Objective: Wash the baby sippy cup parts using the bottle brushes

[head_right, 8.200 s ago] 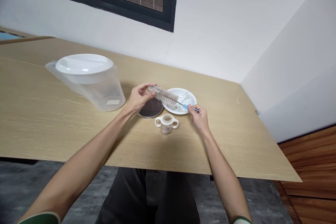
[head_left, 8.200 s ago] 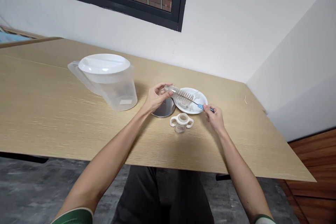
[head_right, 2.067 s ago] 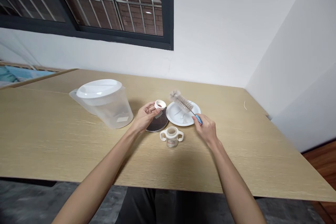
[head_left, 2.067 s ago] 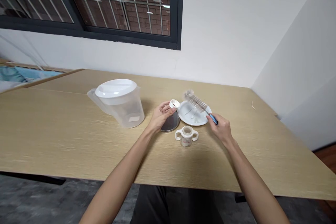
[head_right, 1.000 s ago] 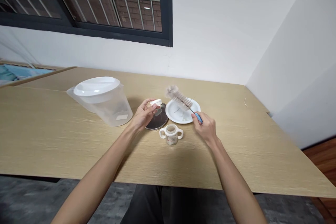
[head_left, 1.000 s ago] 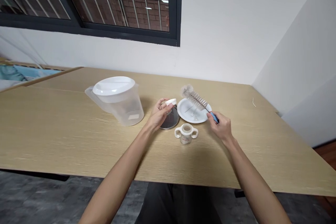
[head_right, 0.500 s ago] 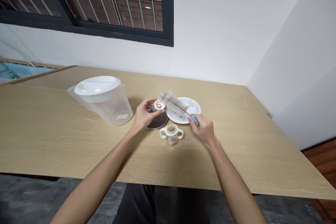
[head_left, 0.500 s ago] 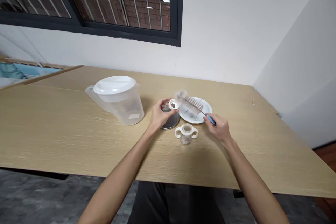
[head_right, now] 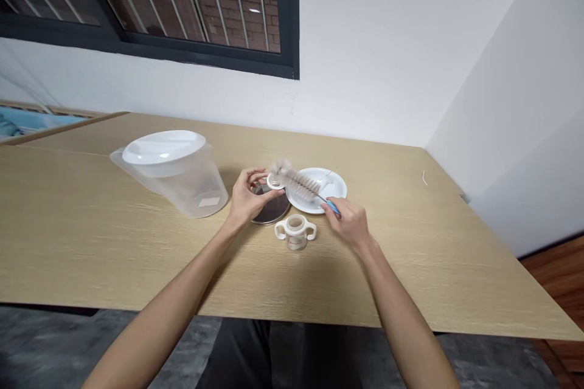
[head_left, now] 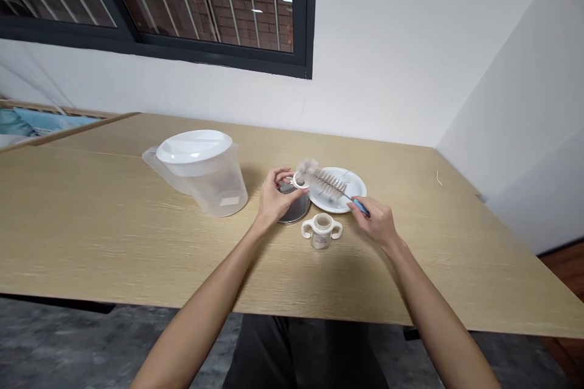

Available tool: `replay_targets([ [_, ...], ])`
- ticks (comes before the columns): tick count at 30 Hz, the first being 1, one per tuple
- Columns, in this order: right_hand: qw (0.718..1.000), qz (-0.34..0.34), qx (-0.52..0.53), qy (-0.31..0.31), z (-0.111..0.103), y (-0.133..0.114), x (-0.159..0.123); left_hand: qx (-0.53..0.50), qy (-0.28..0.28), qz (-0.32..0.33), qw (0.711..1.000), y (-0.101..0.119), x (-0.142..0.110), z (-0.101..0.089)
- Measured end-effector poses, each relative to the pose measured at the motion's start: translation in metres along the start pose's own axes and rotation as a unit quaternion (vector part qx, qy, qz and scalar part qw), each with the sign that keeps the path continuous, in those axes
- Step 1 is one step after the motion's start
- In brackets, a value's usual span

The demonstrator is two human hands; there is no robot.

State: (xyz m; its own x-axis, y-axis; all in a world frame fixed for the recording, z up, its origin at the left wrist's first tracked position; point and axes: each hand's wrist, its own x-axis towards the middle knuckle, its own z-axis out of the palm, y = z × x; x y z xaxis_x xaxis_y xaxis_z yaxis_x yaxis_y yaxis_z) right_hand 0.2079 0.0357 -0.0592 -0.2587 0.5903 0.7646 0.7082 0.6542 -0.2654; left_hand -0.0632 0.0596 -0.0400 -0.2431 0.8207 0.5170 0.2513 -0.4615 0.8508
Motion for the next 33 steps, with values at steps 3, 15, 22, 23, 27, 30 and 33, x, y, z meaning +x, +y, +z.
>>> replay_targets([
  [3, 0.999, 0.006, -0.034, -0.016, 0.002, 0.004, -0.001, 0.015, 0.003, 0.016, 1.000, 0.001, 0.000, 0.000],
  [15, 0.999, -0.035, -0.012, 0.014, 0.000, -0.002, 0.002, 0.099, -0.019, 0.028, 0.994, 0.002, 0.000, -0.005],
  [22, 0.997, 0.034, -0.051, 0.055, -0.002, 0.010, 0.002, 0.058, -0.007, 0.020, 0.998, 0.002, 0.002, -0.003],
  [23, 0.997, 0.041, -0.043, 0.059, -0.003, 0.010, 0.002, 0.047, -0.006, 0.021, 0.999, 0.001, 0.001, -0.002],
  [27, 0.998, 0.014, 0.004, 0.060, -0.003, 0.002, 0.002, -0.025, -0.018, 0.006, 1.000, 0.000, -0.001, 0.000],
  [30, 0.999, -0.015, 0.008, 0.041, 0.002, -0.002, 0.001, -0.093, -0.061, -0.042, 0.993, 0.000, -0.001, -0.001],
  [33, 0.998, 0.010, -0.022, 0.054, 0.002, 0.002, 0.001, -0.131, -0.106, -0.065, 0.984, 0.001, 0.000, -0.003],
])
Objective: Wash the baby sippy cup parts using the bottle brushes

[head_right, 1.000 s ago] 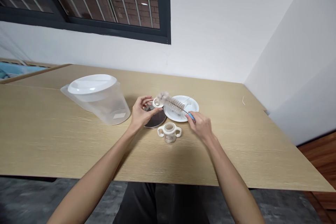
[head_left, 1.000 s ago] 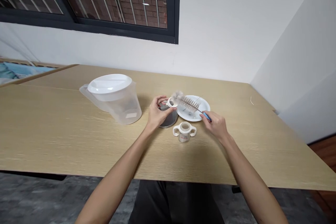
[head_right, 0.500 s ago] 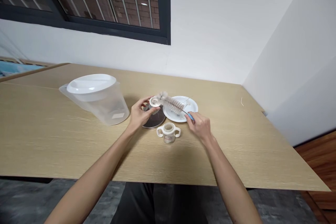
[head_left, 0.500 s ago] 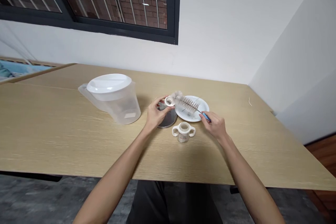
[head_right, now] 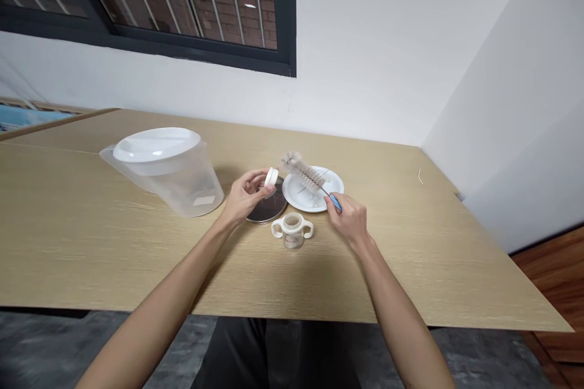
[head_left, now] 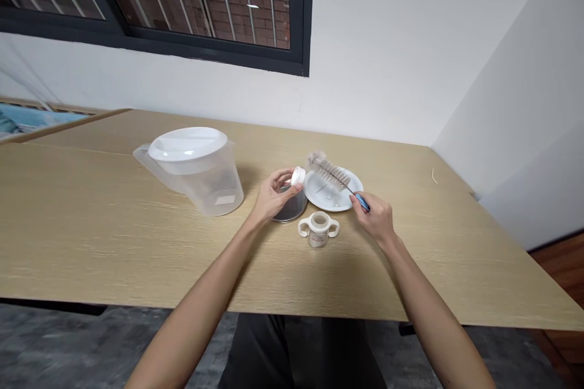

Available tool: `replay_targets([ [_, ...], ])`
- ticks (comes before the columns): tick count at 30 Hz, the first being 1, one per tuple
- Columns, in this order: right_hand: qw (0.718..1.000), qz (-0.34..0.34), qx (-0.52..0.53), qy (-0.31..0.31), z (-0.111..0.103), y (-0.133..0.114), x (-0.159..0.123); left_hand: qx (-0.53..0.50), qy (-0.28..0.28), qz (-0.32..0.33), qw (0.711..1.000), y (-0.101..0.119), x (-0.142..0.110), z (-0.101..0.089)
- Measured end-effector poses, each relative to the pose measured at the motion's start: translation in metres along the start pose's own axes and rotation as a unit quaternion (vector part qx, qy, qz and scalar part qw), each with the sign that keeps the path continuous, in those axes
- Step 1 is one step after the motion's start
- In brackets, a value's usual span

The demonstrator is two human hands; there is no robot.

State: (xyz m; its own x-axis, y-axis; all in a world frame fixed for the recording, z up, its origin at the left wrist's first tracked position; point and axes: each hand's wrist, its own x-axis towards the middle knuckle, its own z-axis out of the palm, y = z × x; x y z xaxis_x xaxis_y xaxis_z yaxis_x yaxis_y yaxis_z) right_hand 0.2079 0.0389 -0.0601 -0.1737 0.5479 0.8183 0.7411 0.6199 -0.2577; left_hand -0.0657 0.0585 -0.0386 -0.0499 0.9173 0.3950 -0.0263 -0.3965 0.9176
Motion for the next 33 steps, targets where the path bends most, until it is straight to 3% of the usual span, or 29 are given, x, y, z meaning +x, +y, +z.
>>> replay_targets([
  [5, 0.999, 0.035, 0.015, 0.026, -0.008, 0.005, 0.002, 0.007, 0.009, 0.023, 1.000, -0.006, 0.003, -0.003],
  [12, 0.998, -0.032, 0.032, -0.036, -0.007, -0.003, 0.001, 0.060, 0.066, 0.051, 0.995, -0.011, 0.004, -0.002],
  [20, 0.999, 0.029, -0.017, 0.000, -0.007, 0.007, 0.002, 0.143, 0.089, 0.028, 0.985, 0.003, 0.001, -0.002],
  [29, 0.999, -0.016, 0.005, -0.040, -0.003, -0.002, -0.001, 0.165, 0.081, 0.038, 0.982, 0.005, 0.001, -0.002],
  [33, 0.999, 0.019, -0.043, -0.018, -0.001, 0.005, -0.001, 0.174, 0.078, 0.037, 0.981, 0.006, -0.001, -0.002],
])
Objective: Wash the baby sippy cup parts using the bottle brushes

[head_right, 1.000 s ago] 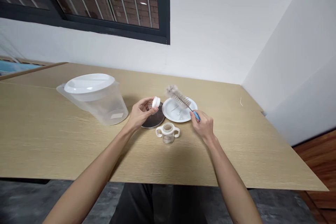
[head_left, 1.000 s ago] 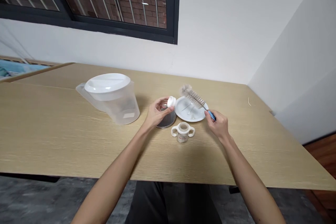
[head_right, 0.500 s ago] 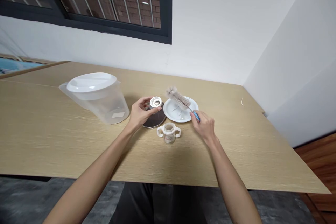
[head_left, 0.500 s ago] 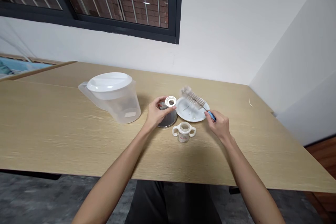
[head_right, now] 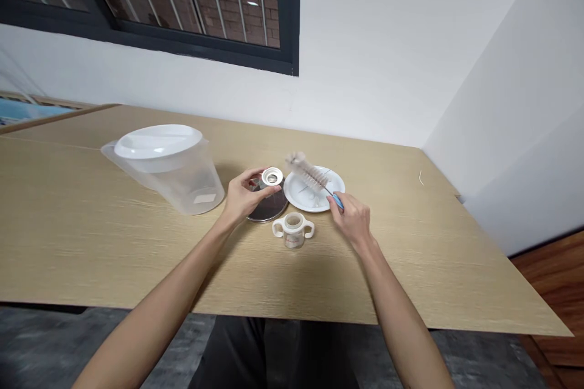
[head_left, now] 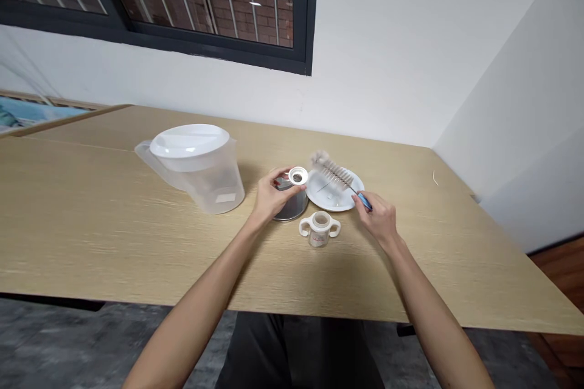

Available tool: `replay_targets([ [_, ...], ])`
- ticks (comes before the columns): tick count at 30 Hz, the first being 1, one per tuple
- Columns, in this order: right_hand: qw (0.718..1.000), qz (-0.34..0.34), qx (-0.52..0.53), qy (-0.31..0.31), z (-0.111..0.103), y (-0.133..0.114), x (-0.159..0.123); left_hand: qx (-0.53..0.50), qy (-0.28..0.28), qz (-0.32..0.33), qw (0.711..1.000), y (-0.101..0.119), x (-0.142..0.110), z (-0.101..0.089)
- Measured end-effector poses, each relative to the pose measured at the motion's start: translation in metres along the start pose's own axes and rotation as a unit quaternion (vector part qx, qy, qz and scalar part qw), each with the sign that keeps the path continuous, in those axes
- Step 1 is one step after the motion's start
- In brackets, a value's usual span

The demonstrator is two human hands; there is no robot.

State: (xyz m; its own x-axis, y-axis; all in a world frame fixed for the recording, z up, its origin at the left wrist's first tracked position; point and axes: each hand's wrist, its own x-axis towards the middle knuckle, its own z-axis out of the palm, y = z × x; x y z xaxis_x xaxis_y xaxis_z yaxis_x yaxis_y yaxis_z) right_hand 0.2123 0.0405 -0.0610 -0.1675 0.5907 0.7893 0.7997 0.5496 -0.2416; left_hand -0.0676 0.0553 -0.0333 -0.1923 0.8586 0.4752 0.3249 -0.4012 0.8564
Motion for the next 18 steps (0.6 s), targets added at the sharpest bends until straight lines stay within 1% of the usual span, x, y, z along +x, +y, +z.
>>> replay_targets([
  [3, 0.999, 0.031, -0.003, 0.010, -0.0019, 0.0042, 0.0014, -0.010, -0.004, -0.005, 1.000, -0.0003, -0.0002, 0.0006],
  [6, 0.999, 0.028, 0.033, 0.023, -0.0044, 0.0021, 0.0017, -0.054, -0.012, -0.013, 0.998, -0.0026, 0.0007, 0.0018],
  [8, 0.998, 0.011, 0.058, 0.023, -0.0051, -0.0019, 0.0012, -0.112, -0.036, -0.032, 0.993, -0.0039, 0.0015, 0.0023],
  [10, 0.997, -0.012, 0.072, 0.004, -0.0048, -0.0052, 0.0006, -0.170, -0.076, -0.055, 0.981, -0.0045, 0.0021, 0.0022],
  [12, 0.997, -0.027, 0.071, -0.017, -0.0039, -0.0054, 0.0006, -0.205, -0.106, -0.068, 0.971, -0.0049, 0.0024, 0.0017],
  [14, 0.998, -0.019, 0.056, -0.019, -0.0036, -0.0025, 0.0010, -0.215, -0.117, -0.072, 0.967, -0.0060, 0.0027, 0.0011],
  [18, 0.999, 0.020, 0.042, 0.012, -0.0066, 0.0036, 0.0024, -0.213, -0.113, -0.082, 0.967, -0.0098, 0.0035, 0.0009],
])
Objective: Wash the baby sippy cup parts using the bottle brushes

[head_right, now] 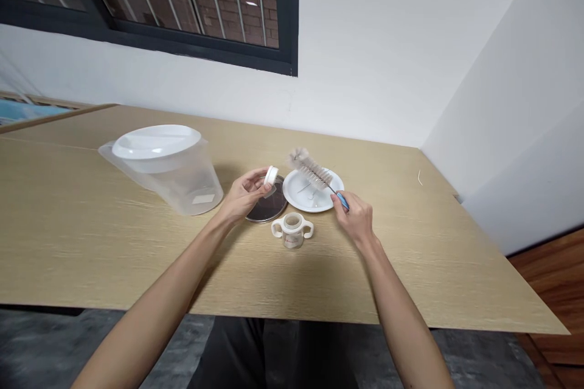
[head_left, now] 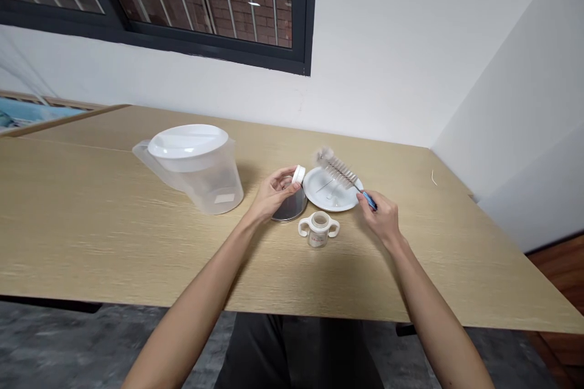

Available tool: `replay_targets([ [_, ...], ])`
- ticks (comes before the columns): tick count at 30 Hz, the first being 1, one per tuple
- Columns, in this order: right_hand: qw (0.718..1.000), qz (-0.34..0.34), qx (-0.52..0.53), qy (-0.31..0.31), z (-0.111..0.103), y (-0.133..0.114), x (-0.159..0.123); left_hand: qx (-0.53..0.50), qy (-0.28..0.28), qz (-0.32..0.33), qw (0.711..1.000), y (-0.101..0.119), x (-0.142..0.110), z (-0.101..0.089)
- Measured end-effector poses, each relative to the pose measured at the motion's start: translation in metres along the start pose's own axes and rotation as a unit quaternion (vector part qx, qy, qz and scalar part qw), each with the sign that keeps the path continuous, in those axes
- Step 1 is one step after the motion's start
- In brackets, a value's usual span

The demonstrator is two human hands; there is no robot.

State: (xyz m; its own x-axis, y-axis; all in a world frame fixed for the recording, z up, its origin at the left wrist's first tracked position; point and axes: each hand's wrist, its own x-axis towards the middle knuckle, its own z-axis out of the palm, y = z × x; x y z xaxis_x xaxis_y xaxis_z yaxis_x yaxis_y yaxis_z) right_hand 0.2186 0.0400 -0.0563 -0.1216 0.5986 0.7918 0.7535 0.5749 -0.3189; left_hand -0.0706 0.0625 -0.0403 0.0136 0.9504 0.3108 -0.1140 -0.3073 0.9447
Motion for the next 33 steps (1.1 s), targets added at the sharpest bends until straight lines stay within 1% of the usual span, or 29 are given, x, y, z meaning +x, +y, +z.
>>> replay_targets([
  [3, 1.000, -0.003, 0.022, 0.021, -0.003, -0.004, 0.000, -0.009, 0.006, 0.000, 1.000, -0.002, 0.000, -0.001],
  [5, 0.999, -0.026, 0.037, 0.006, -0.003, -0.008, -0.001, -0.021, -0.002, 0.008, 1.000, -0.002, 0.000, -0.001],
  [7, 0.997, -0.051, 0.044, -0.025, -0.001, -0.011, -0.002, -0.035, -0.018, 0.016, 0.999, -0.003, 0.000, 0.000],
  [8, 0.997, -0.055, 0.043, -0.037, 0.000, -0.011, -0.002, -0.040, -0.025, 0.018, 0.999, -0.003, 0.000, 0.000],
  [10, 0.998, -0.043, 0.026, -0.043, 0.002, -0.009, -0.002, -0.039, -0.029, 0.015, 0.999, -0.002, 0.000, 0.000],
  [13, 1.000, -0.014, 0.003, -0.023, 0.002, -0.004, -0.001, -0.028, -0.023, 0.008, 0.999, -0.002, 0.000, 0.001],
  [16, 1.000, -0.006, 0.020, 0.007, -0.001, -0.003, -0.001, -0.027, -0.022, 0.008, 0.999, -0.003, 0.001, 0.000],
  [18, 0.999, -0.018, 0.032, 0.012, -0.002, -0.006, -0.001, -0.032, -0.022, 0.011, 0.999, -0.004, 0.001, 0.000],
  [21, 0.997, -0.061, 0.031, -0.019, -0.002, -0.009, -0.002, -0.039, -0.021, 0.017, 0.999, -0.004, 0.001, 0.000],
  [23, 0.997, -0.075, 0.025, -0.023, -0.001, -0.008, -0.002, -0.041, -0.022, 0.018, 0.999, -0.004, 0.000, 0.000],
  [26, 0.997, -0.073, 0.011, 0.004, -0.001, -0.004, -0.001, -0.046, -0.021, 0.018, 0.999, -0.003, 0.000, 0.000],
  [30, 0.998, -0.049, 0.007, 0.028, -0.004, -0.002, 0.000, -0.042, -0.011, 0.015, 0.999, -0.004, 0.001, 0.000],
  [33, 0.997, -0.063, 0.024, 0.024, -0.005, -0.006, 0.000, -0.043, -0.010, 0.010, 0.999, -0.004, 0.001, 0.000],
])
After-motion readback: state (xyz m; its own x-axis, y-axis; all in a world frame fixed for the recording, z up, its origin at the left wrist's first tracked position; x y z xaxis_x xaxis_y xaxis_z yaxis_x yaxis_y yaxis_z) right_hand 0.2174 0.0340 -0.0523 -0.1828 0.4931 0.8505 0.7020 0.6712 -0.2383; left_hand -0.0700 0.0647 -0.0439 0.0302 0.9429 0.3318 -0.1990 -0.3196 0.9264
